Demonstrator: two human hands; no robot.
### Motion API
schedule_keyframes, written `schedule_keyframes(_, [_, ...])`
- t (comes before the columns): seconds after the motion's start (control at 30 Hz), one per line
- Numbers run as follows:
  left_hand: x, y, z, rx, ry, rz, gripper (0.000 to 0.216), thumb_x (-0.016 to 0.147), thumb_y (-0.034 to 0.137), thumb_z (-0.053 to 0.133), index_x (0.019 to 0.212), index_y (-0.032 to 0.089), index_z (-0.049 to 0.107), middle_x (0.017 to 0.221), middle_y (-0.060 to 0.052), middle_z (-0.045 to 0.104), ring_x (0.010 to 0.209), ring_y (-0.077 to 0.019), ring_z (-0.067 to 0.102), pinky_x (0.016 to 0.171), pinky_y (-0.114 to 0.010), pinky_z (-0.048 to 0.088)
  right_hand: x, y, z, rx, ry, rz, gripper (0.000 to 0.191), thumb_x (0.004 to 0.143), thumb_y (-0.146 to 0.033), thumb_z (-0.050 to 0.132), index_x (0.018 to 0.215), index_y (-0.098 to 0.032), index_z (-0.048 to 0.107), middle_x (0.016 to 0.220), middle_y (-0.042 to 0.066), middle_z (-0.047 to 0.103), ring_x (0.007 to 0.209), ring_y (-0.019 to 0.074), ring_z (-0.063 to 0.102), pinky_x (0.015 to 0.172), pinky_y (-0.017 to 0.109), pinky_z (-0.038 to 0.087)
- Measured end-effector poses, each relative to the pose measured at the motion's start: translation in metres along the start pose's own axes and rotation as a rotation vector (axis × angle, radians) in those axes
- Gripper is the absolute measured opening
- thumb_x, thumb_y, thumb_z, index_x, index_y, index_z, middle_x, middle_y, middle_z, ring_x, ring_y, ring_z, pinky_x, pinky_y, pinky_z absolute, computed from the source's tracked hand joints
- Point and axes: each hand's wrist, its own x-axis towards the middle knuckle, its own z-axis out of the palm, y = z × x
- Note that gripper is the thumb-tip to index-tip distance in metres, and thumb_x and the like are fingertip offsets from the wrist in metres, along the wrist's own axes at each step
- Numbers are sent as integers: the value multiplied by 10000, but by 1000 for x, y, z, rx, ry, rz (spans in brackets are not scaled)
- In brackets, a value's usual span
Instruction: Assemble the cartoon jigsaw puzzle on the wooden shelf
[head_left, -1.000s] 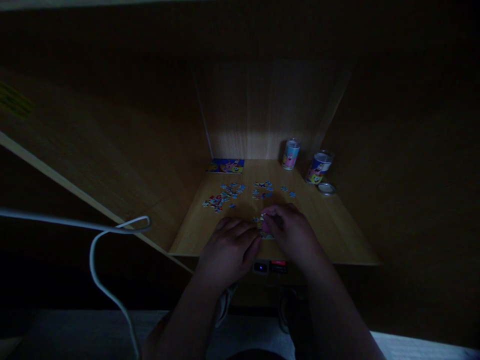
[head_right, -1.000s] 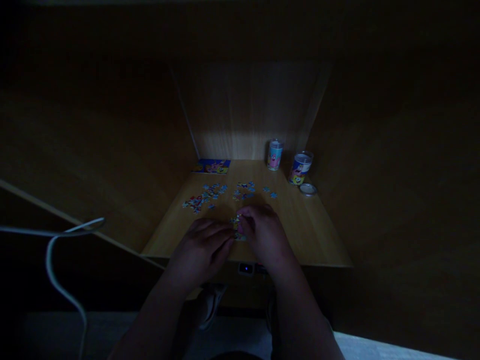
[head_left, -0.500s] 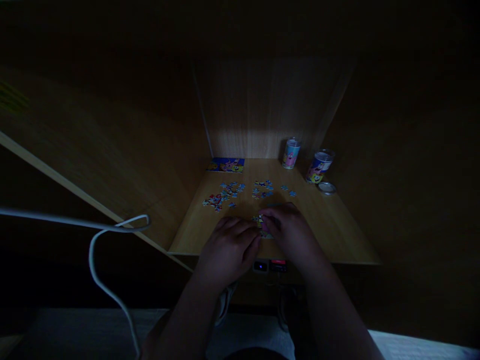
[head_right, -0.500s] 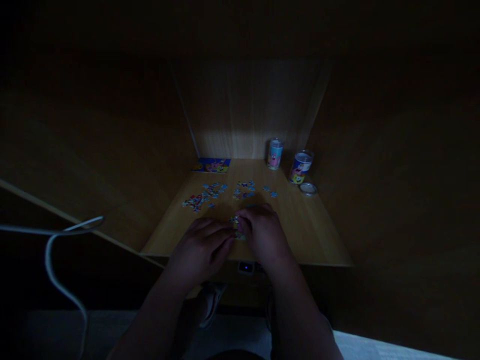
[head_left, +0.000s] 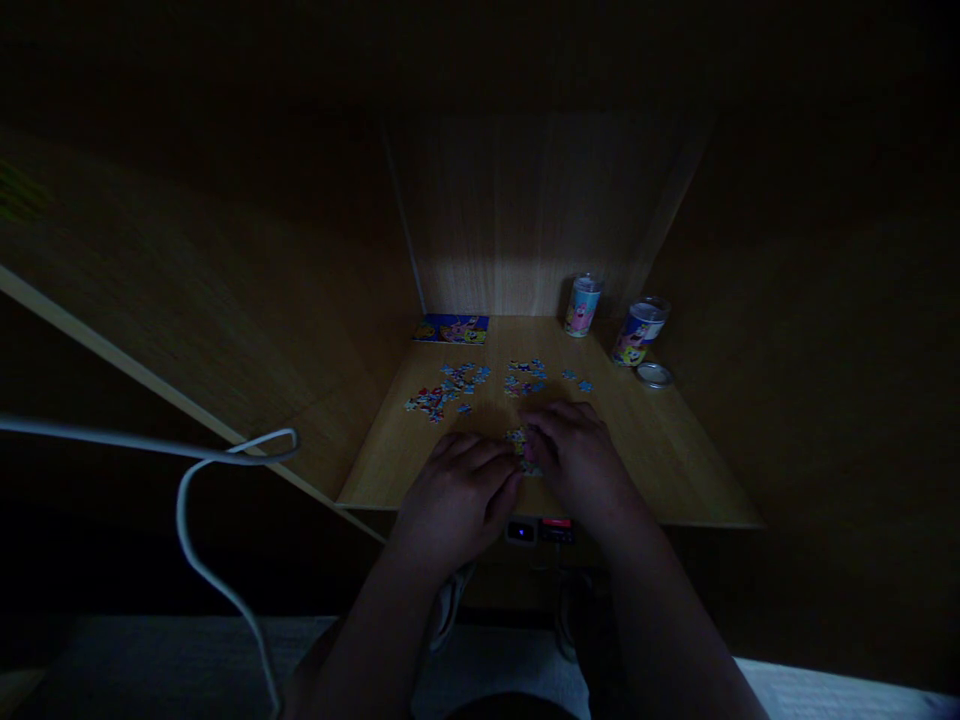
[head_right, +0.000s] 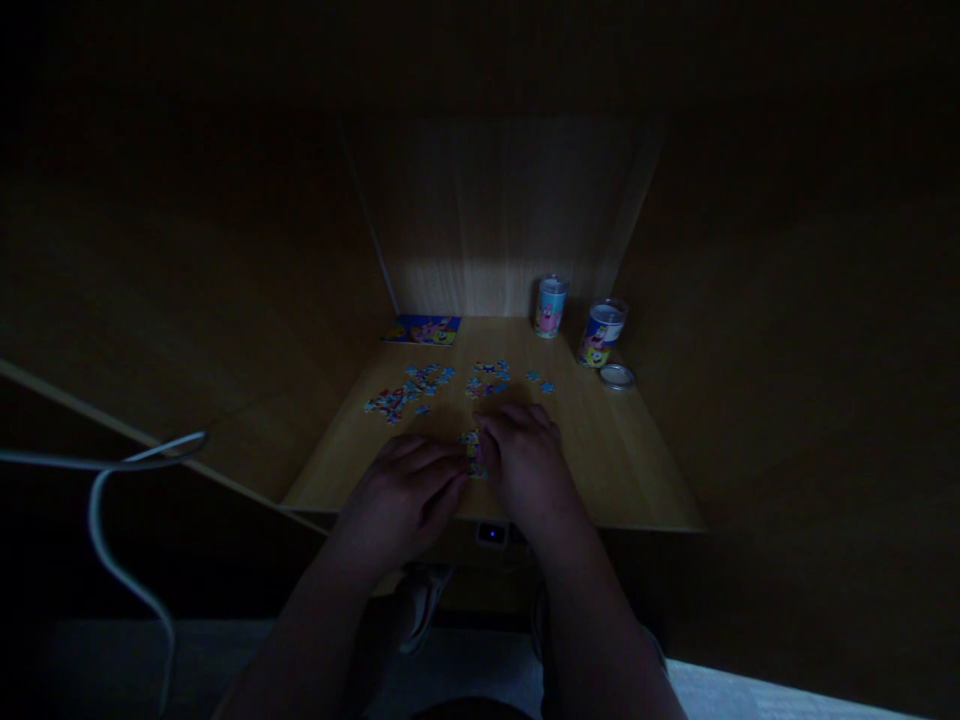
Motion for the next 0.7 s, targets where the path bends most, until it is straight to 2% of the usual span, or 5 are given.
schedule_keyframes(0.13, [0, 0, 0, -8, 14, 3, 159, 1083, 212, 653, 1132, 234, 803, 1128, -73, 844, 1050, -289, 748, 990, -527, 582, 0, 0, -1, 12, 26, 25, 220, 1093, -194, 613, 1184, -229, 811, 1131, 108, 789, 1114, 304, 671, 1029, 481, 518])
schedule_keyframes(0.33, [-1, 1, 0, 2, 17, -6, 180, 1080, 221, 652, 1175, 240, 804, 1130, -77, 839, 1050, -292, 742, 984, -526, 585, -1, -6, -1, -43, -19, 33, 146, 1023, -205, 732, 1135, -262, 806, 1170, 98, 779, 1167, 333, 658, 1031, 511, 497])
schedule_keyframes(0.5, [-1, 0, -1, 3, -22, -4, 184, 1081, 227, 672, 1217, 261, 791, 1177, -66, 832, 1096, -299, 734, 1013, -532, 573, -2, -6, -1, -42, -7, 21, 102, 1021, -210, 736, 1105, -263, 760, 1168, 91, 777, 1153, 331, 655, 1007, 503, 487])
schedule_keyframes(0.7, [0, 0, -1, -11, -28, -8, 177, 1093, 226, 655, 1204, 255, 789, 1177, -57, 831, 1095, -293, 728, 1024, -538, 569, 0, -7, -5, 111, -8, 30, 91, 1025, -163, 704, 1050, -250, 699, 1069, 60, 784, 1082, 289, 685, 973, 454, 507])
